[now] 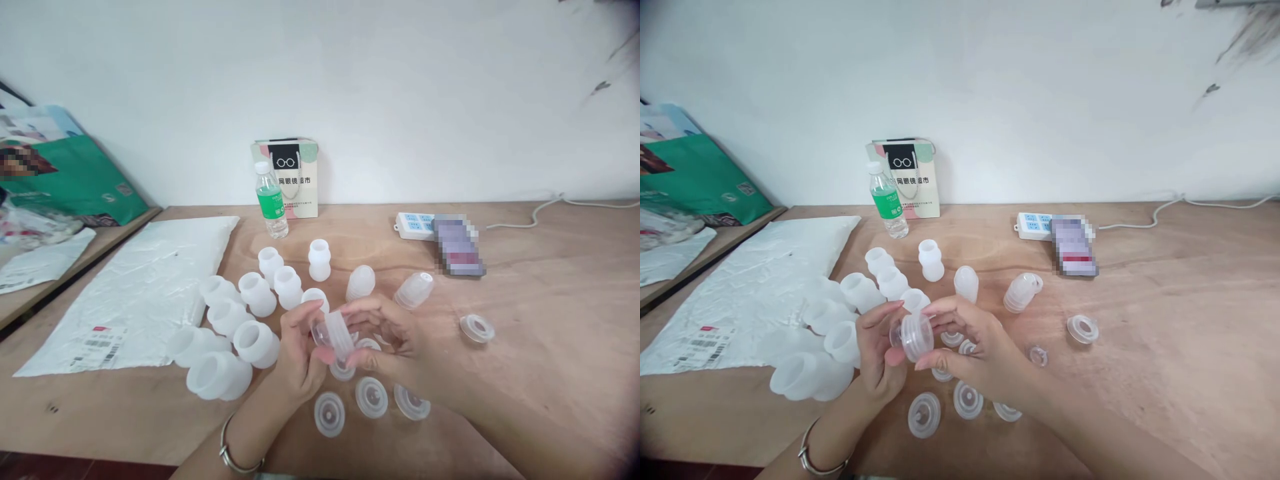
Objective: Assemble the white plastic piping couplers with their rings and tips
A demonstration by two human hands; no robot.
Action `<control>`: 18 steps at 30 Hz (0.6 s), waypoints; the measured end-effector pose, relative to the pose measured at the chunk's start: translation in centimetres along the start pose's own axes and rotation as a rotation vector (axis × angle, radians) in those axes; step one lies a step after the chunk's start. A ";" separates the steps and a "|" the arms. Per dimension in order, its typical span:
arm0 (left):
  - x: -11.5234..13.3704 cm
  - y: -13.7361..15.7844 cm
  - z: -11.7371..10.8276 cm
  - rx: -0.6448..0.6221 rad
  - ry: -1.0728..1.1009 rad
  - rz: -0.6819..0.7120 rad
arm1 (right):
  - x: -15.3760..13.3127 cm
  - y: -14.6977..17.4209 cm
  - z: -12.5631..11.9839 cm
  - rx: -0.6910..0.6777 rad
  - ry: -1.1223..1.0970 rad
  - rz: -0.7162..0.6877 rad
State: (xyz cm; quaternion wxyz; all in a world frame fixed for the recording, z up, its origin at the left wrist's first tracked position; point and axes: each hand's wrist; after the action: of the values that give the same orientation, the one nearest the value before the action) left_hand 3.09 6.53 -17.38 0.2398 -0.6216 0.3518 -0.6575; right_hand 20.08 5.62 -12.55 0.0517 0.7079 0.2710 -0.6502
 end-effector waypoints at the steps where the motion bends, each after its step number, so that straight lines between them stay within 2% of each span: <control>1: 0.0 0.1 0.1 0.005 0.001 0.001 | 0.2 0.0 0.2 0.011 0.002 -0.011; 5: -0.2 0.6 0.5 0.016 0.019 -0.007 | 1.2 0.5 0.9 0.107 0.009 -0.109; 8: -0.4 0.9 0.7 0.038 0.023 -0.004 | 1.6 0.7 1.0 0.164 0.139 -0.191; 12: -0.5 1.0 0.7 0.070 0.016 0.005 | 1.3 0.9 0.6 0.062 0.296 -0.316; 18: -0.3 1.1 0.3 0.062 -0.048 -0.026 | 1.0 1.1 0.5 -0.001 0.439 -0.337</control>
State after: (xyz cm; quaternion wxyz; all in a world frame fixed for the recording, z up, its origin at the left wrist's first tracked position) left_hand 3.29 5.99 -18.45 0.2590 -0.6341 0.3173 -0.6559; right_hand 20.12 4.81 -13.90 -0.1166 0.7768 0.3898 -0.4807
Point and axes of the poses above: each hand's wrist, its own y-axis away from the middle knuckle, its own z-axis out of the palm, x = y × z, and after that the axes turned 5 degrees about y, right-handed
